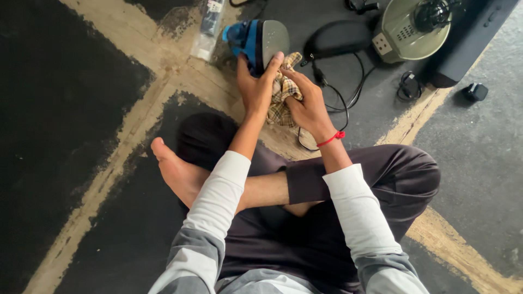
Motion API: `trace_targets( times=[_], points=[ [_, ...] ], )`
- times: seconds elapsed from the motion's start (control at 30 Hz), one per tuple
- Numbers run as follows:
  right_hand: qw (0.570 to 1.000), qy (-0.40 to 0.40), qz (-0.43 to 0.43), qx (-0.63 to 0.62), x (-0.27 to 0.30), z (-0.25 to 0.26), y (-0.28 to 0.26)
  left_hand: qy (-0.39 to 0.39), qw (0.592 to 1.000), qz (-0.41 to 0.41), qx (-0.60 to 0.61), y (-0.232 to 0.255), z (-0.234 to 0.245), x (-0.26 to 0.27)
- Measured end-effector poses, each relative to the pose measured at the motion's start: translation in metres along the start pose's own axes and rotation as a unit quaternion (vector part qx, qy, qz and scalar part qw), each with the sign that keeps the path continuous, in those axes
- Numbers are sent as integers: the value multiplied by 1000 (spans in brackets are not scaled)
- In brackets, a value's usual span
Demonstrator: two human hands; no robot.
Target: The person sits on the floor and wipes a blue electric iron with a checkered cloth, cleaning the soleplate and body. They then wipe the iron's power cord and place the iron into a cardboard box.
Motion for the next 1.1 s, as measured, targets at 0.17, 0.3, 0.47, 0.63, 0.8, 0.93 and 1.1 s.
trace_targets(
  times=[0.17,0.3,0.47,0.63,0.8,0.93,1.1],
  points=[
    [994,52,-93,-36,7,10,19,-17,999,-6,29,-17,8,-17],
    [983,163,-53,-65,10,42,12,-38,998,-5,45,-21,10,-21],
    [975,215,33,-35,12,64,-23,-95,991,-64,-72,5,6,-10],
    [983,156,78,-65,-2,64,-49,-180,968,-139,-104,19,-9,-2],
    [989,68,52,-120,-13,42,-37,-271,961,-52,7,19,-11,-1],
    [992,57,-14,-114,-13,26,-7,-284,956,55,54,13,3,-5],
    [993,102,37,-54,-13,32,-35,-249,969,-4,2,-11,7,-21]
  ],
)
Point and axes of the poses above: each hand's wrist, its own x-axis away from the middle knuckle, its own z-axis out of the back of the hand, y = z × x, the point moved 10 cm from there along -x, towards the middle knuckle, and after that the axes turned 9 degrees about z, right-handed, at the moved point
